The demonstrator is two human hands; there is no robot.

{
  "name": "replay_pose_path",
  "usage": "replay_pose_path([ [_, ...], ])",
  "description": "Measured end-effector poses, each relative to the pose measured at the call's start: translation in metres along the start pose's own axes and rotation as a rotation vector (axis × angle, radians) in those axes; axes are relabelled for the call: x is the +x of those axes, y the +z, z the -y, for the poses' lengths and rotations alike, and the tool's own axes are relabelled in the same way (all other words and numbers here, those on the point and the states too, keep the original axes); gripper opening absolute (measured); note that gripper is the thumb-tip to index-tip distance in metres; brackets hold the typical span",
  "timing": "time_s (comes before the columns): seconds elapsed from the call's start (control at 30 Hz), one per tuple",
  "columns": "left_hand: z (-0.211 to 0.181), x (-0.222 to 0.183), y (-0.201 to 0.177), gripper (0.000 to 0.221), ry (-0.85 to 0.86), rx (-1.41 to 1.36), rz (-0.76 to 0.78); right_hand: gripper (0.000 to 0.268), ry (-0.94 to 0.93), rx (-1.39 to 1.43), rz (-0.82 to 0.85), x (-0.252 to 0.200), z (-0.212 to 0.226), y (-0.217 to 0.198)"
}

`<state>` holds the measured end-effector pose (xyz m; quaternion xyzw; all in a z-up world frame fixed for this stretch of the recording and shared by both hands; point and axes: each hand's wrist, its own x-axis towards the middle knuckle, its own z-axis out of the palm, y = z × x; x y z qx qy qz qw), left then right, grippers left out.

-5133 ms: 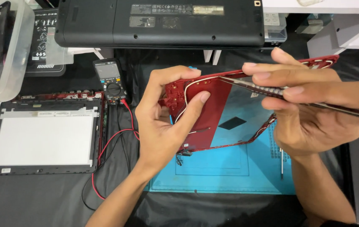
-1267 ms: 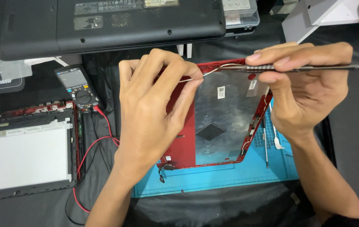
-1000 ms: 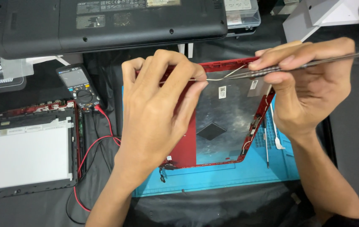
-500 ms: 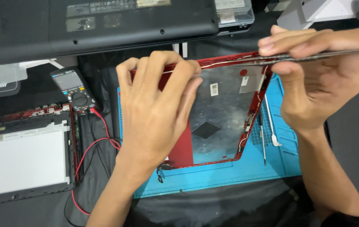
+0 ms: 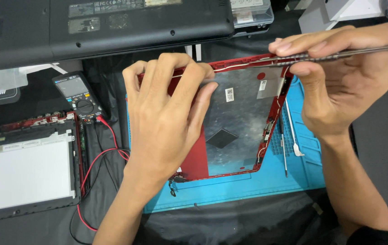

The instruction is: The person pries open the laptop bezel, unscrews the LCD panel, and disconnects cables to replace the laptop screen.

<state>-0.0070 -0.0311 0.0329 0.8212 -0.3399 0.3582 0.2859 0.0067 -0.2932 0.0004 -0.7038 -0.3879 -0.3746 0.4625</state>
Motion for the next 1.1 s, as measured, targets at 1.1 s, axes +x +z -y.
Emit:
replay_pose_path([
  [1.1,-0.004,0.002,-0.003,0.018,-0.002,0.018,0.028,0.017,0.097,0.03,0.069,-0.005,0.004,-0.011],
])
